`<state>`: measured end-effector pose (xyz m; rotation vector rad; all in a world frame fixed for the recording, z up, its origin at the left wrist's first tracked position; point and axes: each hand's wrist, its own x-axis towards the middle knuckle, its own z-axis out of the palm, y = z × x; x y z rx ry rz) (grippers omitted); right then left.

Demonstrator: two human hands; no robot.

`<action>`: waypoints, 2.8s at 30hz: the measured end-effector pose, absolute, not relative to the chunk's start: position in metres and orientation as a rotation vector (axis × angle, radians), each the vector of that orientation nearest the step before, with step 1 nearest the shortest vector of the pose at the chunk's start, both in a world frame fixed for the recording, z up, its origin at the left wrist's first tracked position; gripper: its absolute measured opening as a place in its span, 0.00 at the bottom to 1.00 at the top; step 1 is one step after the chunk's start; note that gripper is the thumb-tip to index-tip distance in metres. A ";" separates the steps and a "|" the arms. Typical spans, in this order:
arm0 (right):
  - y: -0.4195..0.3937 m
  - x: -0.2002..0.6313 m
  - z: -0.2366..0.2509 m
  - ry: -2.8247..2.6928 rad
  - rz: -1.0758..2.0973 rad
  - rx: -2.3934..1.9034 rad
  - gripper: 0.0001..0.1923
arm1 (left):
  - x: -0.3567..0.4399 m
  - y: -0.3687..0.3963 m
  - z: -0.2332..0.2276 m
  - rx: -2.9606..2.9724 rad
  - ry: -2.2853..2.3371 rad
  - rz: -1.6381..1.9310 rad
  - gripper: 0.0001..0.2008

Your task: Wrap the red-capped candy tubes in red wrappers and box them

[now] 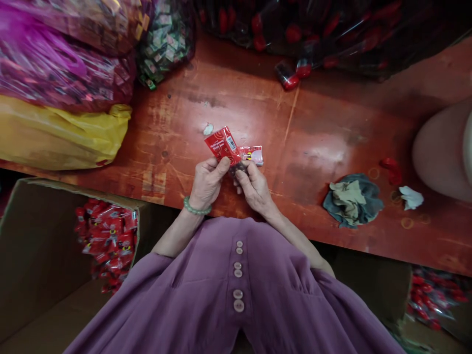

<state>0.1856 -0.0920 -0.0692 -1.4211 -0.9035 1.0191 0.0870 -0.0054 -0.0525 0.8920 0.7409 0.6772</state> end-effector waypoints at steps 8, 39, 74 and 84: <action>-0.089 0.184 -0.070 -0.786 1.134 -1.343 0.17 | 0.086 -0.009 -0.061 0.870 0.821 0.667 0.16; -0.077 0.197 -0.062 -1.195 0.969 -1.524 0.09 | 0.090 0.005 -0.047 0.699 0.804 0.711 0.21; -0.076 0.205 -0.070 -1.137 1.041 -1.397 0.15 | 0.088 0.003 -0.050 0.725 0.835 0.712 0.22; -0.083 0.204 -0.073 -0.952 1.158 -1.314 0.16 | 0.086 -0.018 -0.059 0.783 0.793 0.648 0.19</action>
